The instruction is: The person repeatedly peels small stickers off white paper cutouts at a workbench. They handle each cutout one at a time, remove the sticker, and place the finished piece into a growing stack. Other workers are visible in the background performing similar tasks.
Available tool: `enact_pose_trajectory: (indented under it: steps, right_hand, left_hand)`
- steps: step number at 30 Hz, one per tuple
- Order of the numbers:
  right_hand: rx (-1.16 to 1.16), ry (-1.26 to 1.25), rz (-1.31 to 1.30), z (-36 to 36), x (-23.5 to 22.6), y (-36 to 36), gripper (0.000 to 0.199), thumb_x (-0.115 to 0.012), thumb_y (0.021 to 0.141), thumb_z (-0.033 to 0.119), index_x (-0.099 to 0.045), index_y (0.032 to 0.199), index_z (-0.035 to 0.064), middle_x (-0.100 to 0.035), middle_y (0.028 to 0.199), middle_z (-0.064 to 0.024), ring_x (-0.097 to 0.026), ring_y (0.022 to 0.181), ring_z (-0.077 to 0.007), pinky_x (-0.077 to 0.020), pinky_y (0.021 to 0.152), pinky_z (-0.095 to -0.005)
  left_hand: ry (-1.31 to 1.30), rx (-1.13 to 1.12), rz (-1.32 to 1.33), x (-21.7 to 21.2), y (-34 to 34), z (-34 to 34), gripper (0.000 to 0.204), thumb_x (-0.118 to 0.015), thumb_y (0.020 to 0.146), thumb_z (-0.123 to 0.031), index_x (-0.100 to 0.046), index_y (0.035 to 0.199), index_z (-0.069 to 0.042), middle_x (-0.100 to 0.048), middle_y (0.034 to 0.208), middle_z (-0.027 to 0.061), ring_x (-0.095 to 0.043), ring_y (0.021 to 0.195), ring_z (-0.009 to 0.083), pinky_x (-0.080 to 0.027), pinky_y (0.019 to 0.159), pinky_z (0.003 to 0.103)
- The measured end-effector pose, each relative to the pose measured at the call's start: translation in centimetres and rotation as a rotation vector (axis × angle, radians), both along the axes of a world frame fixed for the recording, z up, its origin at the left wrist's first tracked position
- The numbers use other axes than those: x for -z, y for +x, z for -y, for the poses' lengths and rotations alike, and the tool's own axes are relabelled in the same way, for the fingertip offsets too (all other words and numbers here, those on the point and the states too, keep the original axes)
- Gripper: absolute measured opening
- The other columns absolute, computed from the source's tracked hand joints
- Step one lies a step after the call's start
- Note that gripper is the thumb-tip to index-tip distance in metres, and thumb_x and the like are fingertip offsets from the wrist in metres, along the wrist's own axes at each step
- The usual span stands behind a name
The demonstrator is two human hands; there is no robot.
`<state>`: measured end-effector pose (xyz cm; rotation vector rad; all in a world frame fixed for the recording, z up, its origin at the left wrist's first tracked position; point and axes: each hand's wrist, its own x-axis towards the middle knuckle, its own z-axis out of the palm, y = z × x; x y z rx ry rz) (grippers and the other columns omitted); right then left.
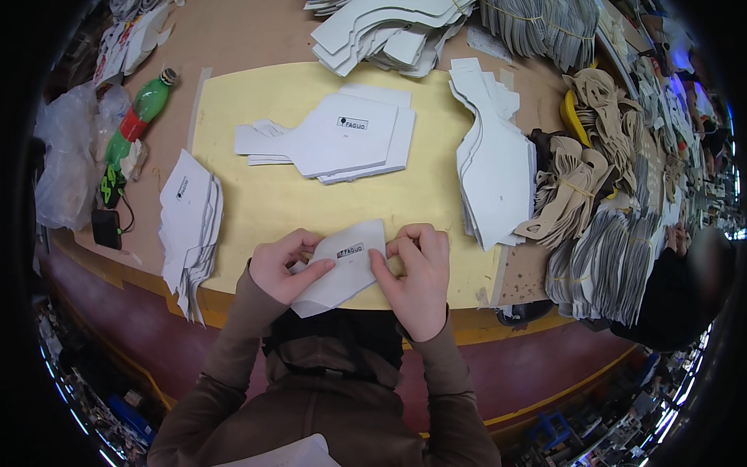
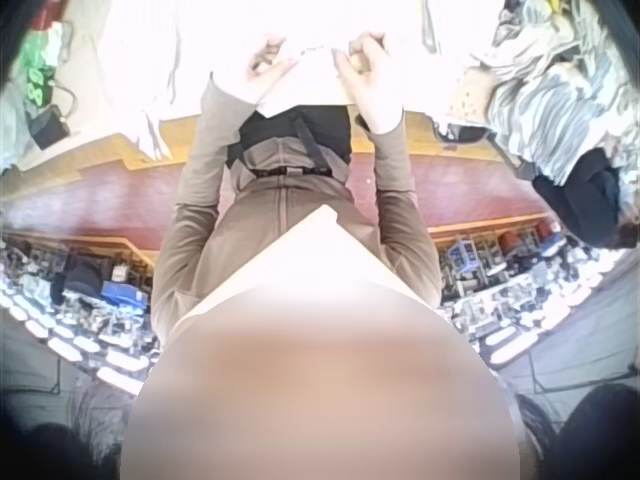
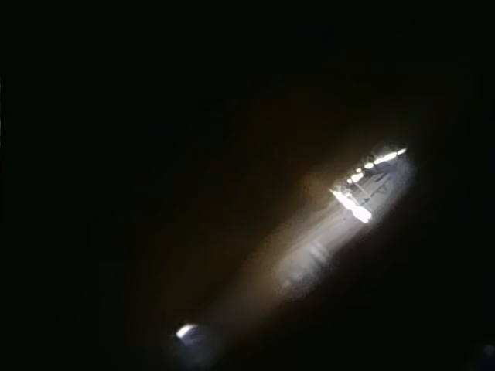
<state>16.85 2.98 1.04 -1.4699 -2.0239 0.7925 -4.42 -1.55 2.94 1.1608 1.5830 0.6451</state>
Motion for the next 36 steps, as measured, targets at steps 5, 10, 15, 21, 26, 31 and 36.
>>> enact_pose_trajectory:
  steps: [5,10,15,21,26,31,36]
  right_hand:
    - [0.004,-0.038,-0.041,-0.12,-0.02,0.31,0.019,-0.081,0.076,0.006,-0.062,0.079,0.0036,-0.057,0.096,-0.0071,-0.051,0.090,-0.0278,-0.0438,0.078,-0.0378]
    - [0.002,-0.067,-0.059,-0.24,-0.27,0.52,0.018,-0.080,0.077,0.006,-0.063,0.079,0.0028,-0.058,0.096,-0.0071,-0.052,0.091,-0.0274,-0.0441,0.079,-0.0375]
    - [-0.003,-0.070,-0.049,-0.31,-0.35,0.39,0.018,-0.081,0.077,0.007,-0.063,0.078,0.0031,-0.058,0.095,-0.0069,-0.052,0.090,-0.0274,-0.0436,0.078,-0.0375]
    - [0.000,-0.052,-0.038,-0.27,-0.27,0.23,0.019,-0.081,0.076,0.007,-0.063,0.078,0.0038,-0.057,0.095,-0.0067,-0.051,0.089,-0.0274,-0.0430,0.077,-0.0379]
    - [0.003,-0.046,-0.030,-0.27,-0.22,0.19,0.019,-0.081,0.077,0.007,-0.062,0.077,0.0039,-0.057,0.095,-0.0068,-0.050,0.089,-0.0276,-0.0428,0.077,-0.0380]
    - [0.007,-0.058,-0.018,-0.29,-0.20,0.17,0.020,-0.081,0.077,0.007,-0.061,0.077,0.0037,-0.056,0.095,-0.0069,-0.050,0.089,-0.0278,-0.0427,0.077,-0.0383]
    - [0.033,-0.085,0.008,-0.08,-0.60,-0.26,0.021,-0.081,0.077,0.008,-0.061,0.078,0.0035,-0.055,0.096,-0.0081,-0.050,0.092,-0.0285,-0.0429,0.079,-0.0384]
  left_hand:
    - [-0.022,-0.080,-0.024,0.22,0.47,-0.14,0.027,-0.078,0.088,-0.021,-0.068,0.101,0.000,-0.077,0.086,0.0119,-0.068,0.065,0.0130,-0.051,0.060,0.027]
    - [-0.042,-0.083,-0.012,0.22,0.48,-0.21,0.027,-0.078,0.088,-0.021,-0.068,0.101,0.001,-0.077,0.087,0.0112,-0.068,0.067,0.0117,-0.051,0.062,0.026]
    - [-0.049,-0.083,-0.003,0.40,0.50,-0.03,0.027,-0.078,0.088,-0.019,-0.067,0.103,0.000,-0.075,0.088,0.0087,-0.068,0.072,0.0099,-0.051,0.064,0.025]
    - [-0.064,-0.105,0.016,0.53,0.58,-0.08,0.027,-0.079,0.087,-0.017,-0.066,0.104,-0.001,-0.074,0.089,0.0070,-0.067,0.073,0.0096,-0.050,0.064,0.024]
    - [-0.066,-0.102,-0.003,0.35,0.68,-0.16,0.027,-0.079,0.087,-0.018,-0.066,0.104,-0.001,-0.074,0.089,0.0075,-0.067,0.073,0.0103,-0.051,0.064,0.024]
    - [-0.067,-0.103,-0.003,0.29,0.73,-0.26,0.029,-0.078,0.087,-0.019,-0.066,0.105,-0.001,-0.074,0.089,0.0078,-0.067,0.073,0.0108,-0.051,0.064,0.025]
    - [-0.066,-0.108,0.000,0.25,0.84,-0.14,0.029,-0.077,0.087,-0.018,-0.065,0.106,0.000,-0.074,0.089,0.0078,-0.066,0.072,0.0112,-0.051,0.065,0.026]
